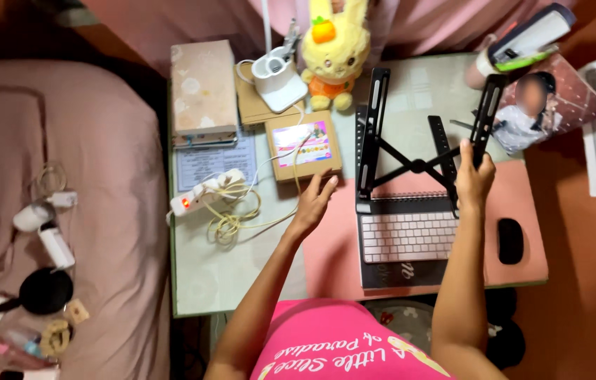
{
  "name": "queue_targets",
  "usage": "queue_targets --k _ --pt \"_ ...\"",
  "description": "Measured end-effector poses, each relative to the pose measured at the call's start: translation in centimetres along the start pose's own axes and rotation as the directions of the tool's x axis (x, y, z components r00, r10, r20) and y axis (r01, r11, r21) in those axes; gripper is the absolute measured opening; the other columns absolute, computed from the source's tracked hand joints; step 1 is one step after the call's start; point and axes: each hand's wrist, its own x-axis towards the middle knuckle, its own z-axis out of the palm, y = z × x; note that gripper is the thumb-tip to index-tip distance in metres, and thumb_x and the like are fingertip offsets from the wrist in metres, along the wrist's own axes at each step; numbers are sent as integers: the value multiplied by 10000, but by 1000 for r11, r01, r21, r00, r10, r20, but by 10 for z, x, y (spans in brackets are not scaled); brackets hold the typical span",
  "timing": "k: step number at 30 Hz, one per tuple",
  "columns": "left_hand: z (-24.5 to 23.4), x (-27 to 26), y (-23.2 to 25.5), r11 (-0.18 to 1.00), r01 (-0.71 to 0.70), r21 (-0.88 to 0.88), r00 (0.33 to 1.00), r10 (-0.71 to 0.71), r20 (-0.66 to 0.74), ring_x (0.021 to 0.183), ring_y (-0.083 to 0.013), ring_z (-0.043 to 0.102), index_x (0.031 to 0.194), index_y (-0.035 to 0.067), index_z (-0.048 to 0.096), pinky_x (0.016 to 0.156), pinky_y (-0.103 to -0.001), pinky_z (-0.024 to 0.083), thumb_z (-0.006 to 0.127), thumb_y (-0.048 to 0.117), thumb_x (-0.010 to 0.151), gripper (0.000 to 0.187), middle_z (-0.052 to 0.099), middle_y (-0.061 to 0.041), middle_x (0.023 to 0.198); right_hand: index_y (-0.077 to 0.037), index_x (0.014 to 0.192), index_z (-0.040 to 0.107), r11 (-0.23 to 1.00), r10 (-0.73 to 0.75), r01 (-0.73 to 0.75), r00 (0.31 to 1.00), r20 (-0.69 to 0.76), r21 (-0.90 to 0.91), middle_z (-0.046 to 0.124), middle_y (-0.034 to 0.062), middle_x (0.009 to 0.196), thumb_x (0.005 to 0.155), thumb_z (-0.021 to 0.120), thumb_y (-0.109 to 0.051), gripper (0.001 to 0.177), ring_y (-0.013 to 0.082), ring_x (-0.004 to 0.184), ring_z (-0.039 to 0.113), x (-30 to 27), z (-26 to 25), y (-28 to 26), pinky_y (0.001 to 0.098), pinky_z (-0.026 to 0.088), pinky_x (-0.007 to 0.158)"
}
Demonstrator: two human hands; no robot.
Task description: The person reorganizes a cluttered desk by moving items such as a laptop, notebook, power strip, and lamp from the desk to the bed and back. They also tidy cables and rearrange small objects on the desk surface.
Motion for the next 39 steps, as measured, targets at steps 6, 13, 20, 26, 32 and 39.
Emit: queue_targets --k 6,13,20,26,32,39 --pt "-21 -15 1 904 64 -424 995 -28 92 1264 -268 586 1620 120 180 1016 -403 500 467 666 942 917 445 -213 1528 -125 930 584 992 68 -89 972 224 87 440 -74 616 1006 666 -479 371 38 444 385 -60 20 -67 239 291 388" --pt "-65 -50 -4 887 -119 -447 982 38 -187 1021 -194 687 1566 46 353 896 -336 534 598 668 904 941 635 -135 1229 -130 893 554 985 -39 -31 916 400 167 399 -76 619 1018 663 -470 378 41 467 363 -109 88 -90 242 325 412" --pt "-129 -98 -17 856 -332 -395 864 107 -493 878 -115 671 1560 38 340 658 -266 574 749 546 880 941 646 -62 1036 -113 904 563 970 -185 82 858 478 228 480 -88 685 1024 671 -495 415 21 521 424 -177 158 -116 234 359 441" --pt "-206 -153 -25 832 -295 -469 813 -39 -581 612 -97 614 1578 99 211 430 -256 490 780 478 832 1012 646 -32 866 -138 977 595 946 -252 65 764 593 318 443 -79 665 1008 678 -423 298 49 498 373 -247 207 -149 244 287 421" --pt "-293 -220 -36 820 -418 -392 681 -2 -732 547 -59 545 1568 73 343 415 -235 416 759 391 897 852 653 8 840 -67 1005 602 886 -433 152 612 662 439 489 -74 796 1034 720 -254 223 43 704 412 -322 286 -173 228 325 605" --pt "-412 -301 -58 761 -641 -105 414 227 -881 724 -72 582 1617 62 365 589 -253 503 734 306 1032 734 594 12 932 -34 1138 626 851 -524 184 351 776 491 588 -50 945 1016 704 -139 179 50 850 510 -442 356 -248 236 420 734"
